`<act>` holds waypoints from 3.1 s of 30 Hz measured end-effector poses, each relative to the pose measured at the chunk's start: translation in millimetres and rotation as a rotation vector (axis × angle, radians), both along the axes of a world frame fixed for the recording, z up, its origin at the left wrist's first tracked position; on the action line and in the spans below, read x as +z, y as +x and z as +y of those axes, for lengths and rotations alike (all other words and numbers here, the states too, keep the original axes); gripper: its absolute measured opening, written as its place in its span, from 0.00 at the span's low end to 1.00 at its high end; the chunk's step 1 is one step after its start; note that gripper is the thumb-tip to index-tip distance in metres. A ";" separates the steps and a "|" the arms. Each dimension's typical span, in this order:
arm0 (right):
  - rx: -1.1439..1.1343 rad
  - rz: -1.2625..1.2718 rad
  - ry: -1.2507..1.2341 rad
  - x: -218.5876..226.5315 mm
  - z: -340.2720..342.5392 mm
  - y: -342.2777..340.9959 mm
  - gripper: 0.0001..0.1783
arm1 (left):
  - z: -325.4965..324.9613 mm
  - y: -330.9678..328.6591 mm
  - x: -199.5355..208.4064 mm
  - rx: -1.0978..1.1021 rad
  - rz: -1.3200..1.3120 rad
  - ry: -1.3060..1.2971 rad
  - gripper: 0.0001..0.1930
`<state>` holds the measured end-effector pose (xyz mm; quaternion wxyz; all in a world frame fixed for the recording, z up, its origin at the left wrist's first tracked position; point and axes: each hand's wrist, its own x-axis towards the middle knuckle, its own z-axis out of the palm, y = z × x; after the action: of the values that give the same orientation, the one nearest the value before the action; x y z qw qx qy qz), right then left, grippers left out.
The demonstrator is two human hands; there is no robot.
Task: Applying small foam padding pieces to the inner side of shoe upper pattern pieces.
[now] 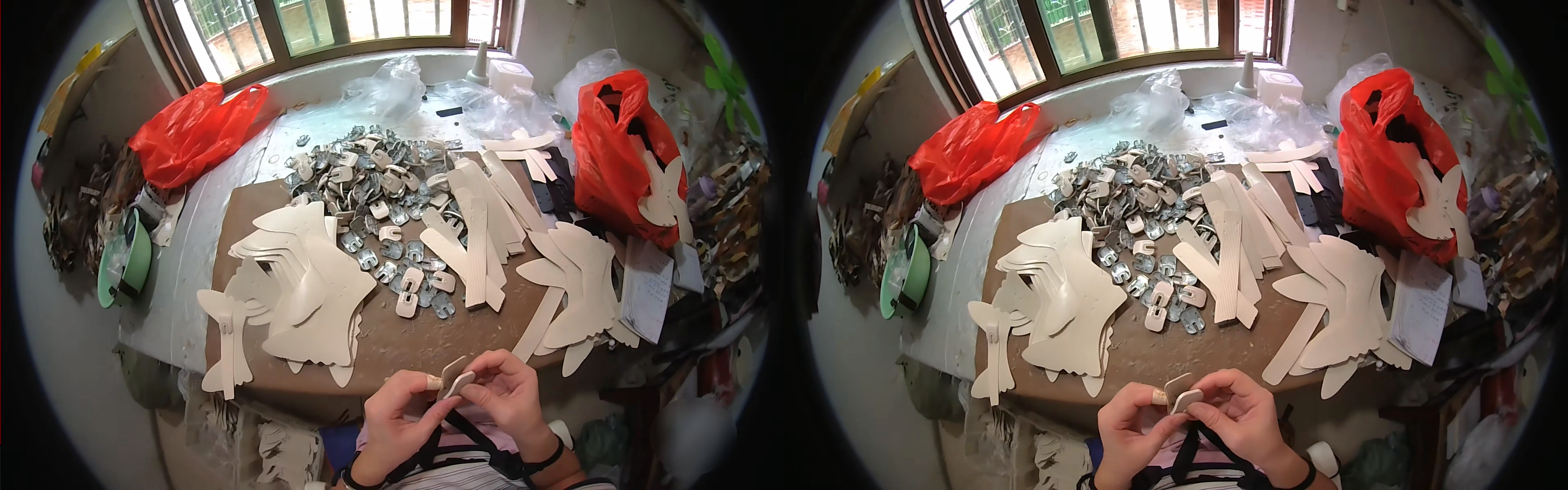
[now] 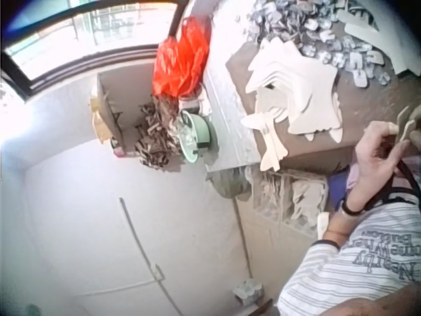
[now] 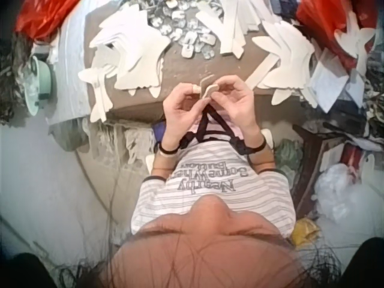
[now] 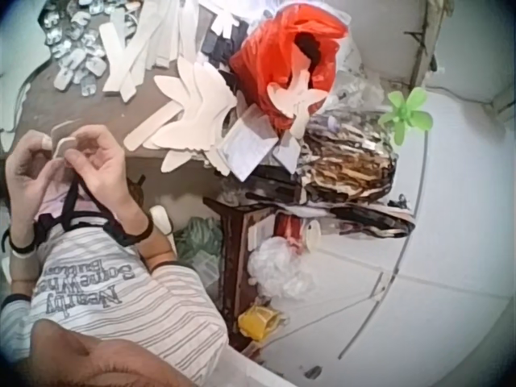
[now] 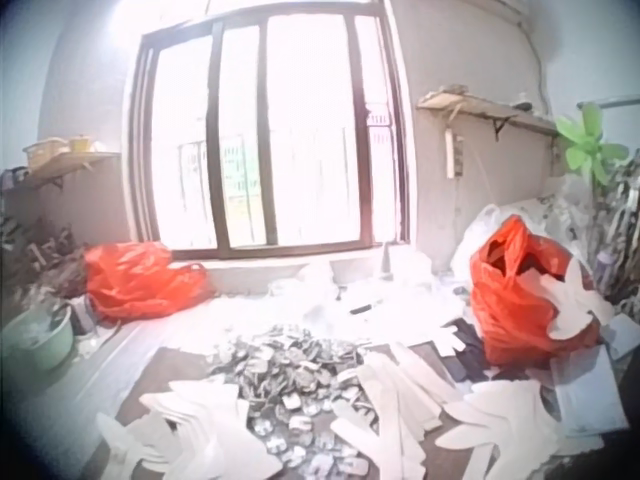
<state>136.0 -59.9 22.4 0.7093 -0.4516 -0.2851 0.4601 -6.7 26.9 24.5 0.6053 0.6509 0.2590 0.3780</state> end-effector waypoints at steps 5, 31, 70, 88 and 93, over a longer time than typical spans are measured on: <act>0.091 -0.242 0.088 -1.9 2.4 7.2 0.13 | 6.5 -12.2 9.7 -0.039 0.152 0.177 0.10; -0.118 -0.695 0.067 10.3 -5.7 -15.8 0.11 | 12.6 -29.2 23.2 -0.197 0.277 0.517 0.13; -0.267 -1.133 0.021 33.5 -15.1 -30.5 0.14 | -32.4 -30.9 -17.7 -0.144 -0.495 -0.608 0.08; -0.181 -1.266 0.086 35.4 -5.2 -22.2 0.16 | -18.5 -24.2 0.2 0.018 -0.045 0.214 0.10; -0.165 -1.137 0.062 28.9 -0.9 -22.4 0.16 | -20.6 -33.3 -1.6 0.041 0.051 0.232 0.11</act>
<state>113.6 -60.8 51.3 0.4912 -0.6276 -0.5988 0.0794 -40.1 6.3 22.8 0.5111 0.7205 0.2421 0.4013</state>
